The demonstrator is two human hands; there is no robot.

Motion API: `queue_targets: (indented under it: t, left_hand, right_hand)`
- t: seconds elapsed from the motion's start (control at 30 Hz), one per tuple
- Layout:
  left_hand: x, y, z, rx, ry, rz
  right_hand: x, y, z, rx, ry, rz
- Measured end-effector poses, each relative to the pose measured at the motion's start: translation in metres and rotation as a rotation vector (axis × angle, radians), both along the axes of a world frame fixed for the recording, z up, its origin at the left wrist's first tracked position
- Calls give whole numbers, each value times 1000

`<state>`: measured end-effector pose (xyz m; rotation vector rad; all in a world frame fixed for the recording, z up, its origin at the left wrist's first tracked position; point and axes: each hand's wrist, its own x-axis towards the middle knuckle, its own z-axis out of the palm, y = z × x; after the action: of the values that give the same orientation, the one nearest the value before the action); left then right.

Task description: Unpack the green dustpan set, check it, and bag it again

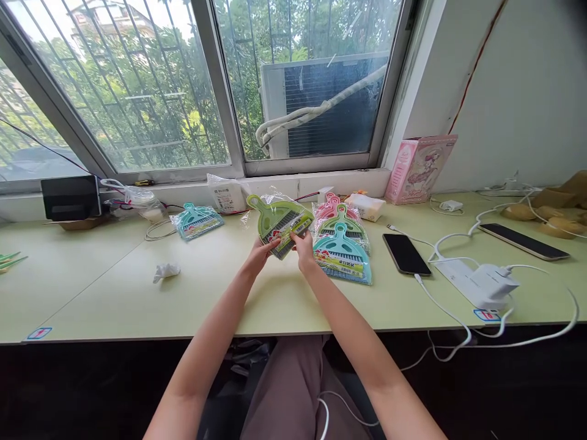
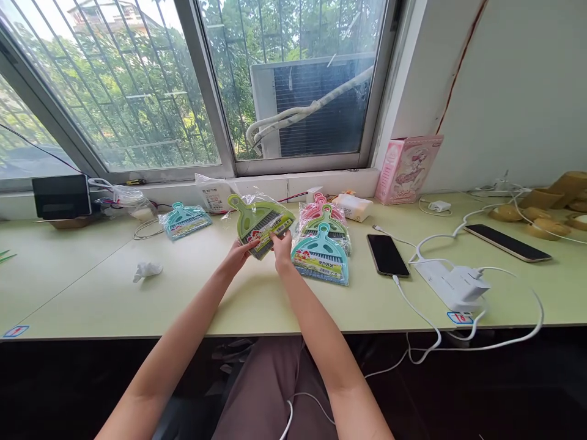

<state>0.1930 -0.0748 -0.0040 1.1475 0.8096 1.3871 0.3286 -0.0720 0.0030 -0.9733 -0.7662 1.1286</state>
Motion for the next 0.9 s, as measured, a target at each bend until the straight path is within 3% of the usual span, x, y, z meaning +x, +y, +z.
queue_targets:
  t: [0.1, 0.27, 0.57, 0.77, 0.9]
  left_hand:
    - [-2, 0, 2, 7, 14, -19]
    - [0, -4, 3, -9, 63, -50]
    - [5, -15, 11, -10, 138, -123]
    - [-1, -4, 7, -18, 50, -6]
    - [-7, -2, 7, -14, 27, 2]
  right_hand:
    - [4, 1, 2, -8, 33, 17]
    - [15, 7, 1, -129, 85, -104]
    - [24, 12, -6, -109, 56, -172]
    - [15, 18, -8, 72, 10, 0]
    - [10, 20, -8, 105, 7, 97]
